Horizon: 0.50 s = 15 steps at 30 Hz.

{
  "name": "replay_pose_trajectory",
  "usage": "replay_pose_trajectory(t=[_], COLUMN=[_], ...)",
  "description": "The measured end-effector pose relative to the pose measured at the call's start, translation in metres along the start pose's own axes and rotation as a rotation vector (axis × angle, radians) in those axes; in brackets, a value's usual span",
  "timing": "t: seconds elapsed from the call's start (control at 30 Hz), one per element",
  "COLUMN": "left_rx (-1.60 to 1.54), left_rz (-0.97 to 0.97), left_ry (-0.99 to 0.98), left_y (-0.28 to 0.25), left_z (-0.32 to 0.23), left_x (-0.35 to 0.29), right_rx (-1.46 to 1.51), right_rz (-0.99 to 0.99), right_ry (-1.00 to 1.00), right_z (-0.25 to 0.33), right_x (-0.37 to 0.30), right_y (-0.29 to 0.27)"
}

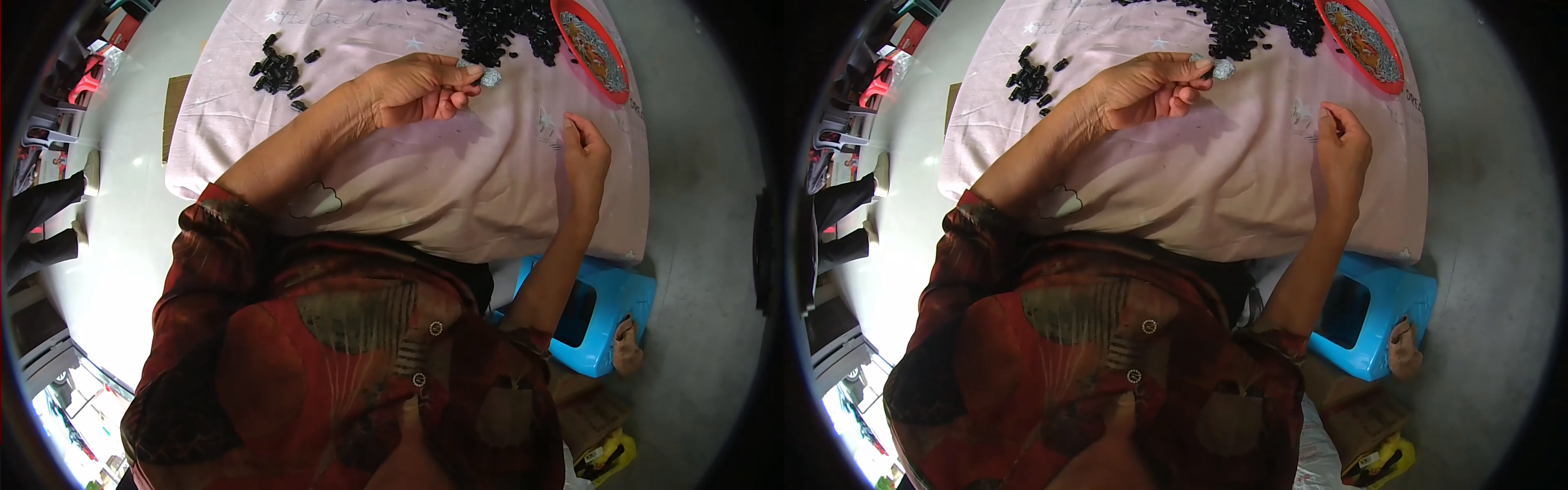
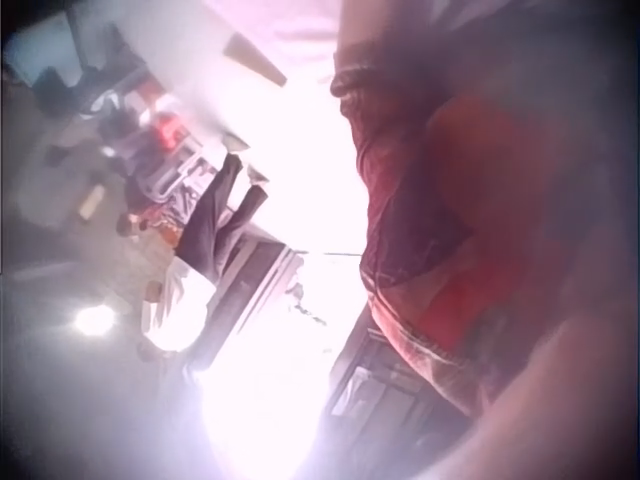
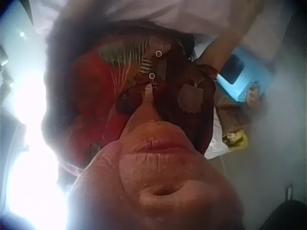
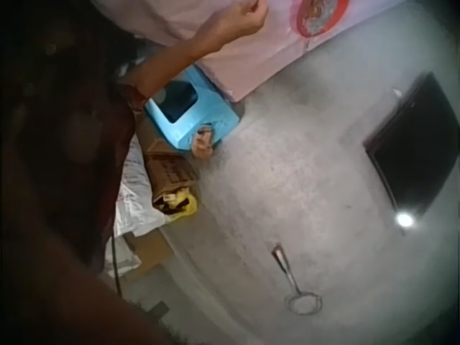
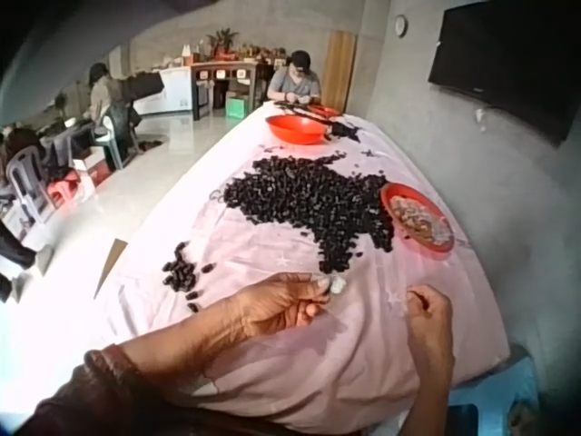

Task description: The person repeatedly assembles small plastic components by inserting pins into them by hand and placing the assembled pieces onto the table.

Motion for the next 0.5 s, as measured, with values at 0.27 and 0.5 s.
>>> replay_pose_trajectory(t=[0.27,0.5], left_rx=[0.116,-0.144], left_rz=[-0.166,-0.111], left_ry=[0.023,-0.056], left_y=[0.002,-0.004], left_z=[0.003,0.015], left_x=[0.007,0.008], right_rx=[-0.098,0.578], right_rz=[-0.052,0.136], right_ry=[-0.091,0.0], right_z=[0.014,0.084], right_x=[0.0,-0.036], right_y=[-0.002,0.033])
Point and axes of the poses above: each hand's wrist, its own x-axis towards the middle knuckle, its own y-axis out of the palm, z = x × y, the point moved 5 cm from there along x, towards the middle knuckle, and after that the axes turned 12 degrees about -x, right-handed, at the moved point
